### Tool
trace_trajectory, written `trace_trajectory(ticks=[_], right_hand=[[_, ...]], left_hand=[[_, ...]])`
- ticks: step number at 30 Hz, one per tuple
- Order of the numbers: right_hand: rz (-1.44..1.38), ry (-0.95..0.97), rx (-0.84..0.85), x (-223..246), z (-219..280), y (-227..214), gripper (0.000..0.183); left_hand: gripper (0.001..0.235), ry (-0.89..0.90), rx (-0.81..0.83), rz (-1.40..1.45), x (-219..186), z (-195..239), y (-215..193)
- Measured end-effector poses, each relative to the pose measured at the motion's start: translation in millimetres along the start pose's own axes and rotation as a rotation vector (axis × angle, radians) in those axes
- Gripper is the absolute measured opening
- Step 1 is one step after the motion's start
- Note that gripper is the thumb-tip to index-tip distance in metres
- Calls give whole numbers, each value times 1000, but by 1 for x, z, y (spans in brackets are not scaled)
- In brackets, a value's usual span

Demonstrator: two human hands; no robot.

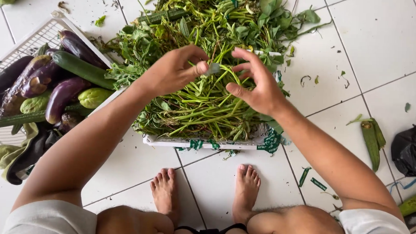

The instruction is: The person sits on a tiled floor and uses scissors to cut the green plastic bands from bundles of leafy green vegetables. They remove the cut bands and place the trimmed vegetable bundles into a white plastic crate.

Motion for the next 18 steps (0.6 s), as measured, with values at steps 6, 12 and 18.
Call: trace_trajectory(ticks=[6, 12, 18], right_hand=[[-230, -192, 66, 30, 5, 3, 14], [25, -54, 64, 34, 43, -28, 7], [71, 213, -66, 3, 117, -56, 22]], left_hand=[[76, 54, 165, 65, 0, -21, 39], [86, -55, 359, -75, -26, -25, 54], [65, -111, 496, -36, -35, -27, 77]])
Point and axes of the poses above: each hand's wrist, its own z-axis away from the middle knuckle, its own y-axis out of the palm, x = y × z, the point moved 5 cm from there along -z, towards the middle knuckle, and after that the axes turned 13 degrees about x, right-handed, at the moved point
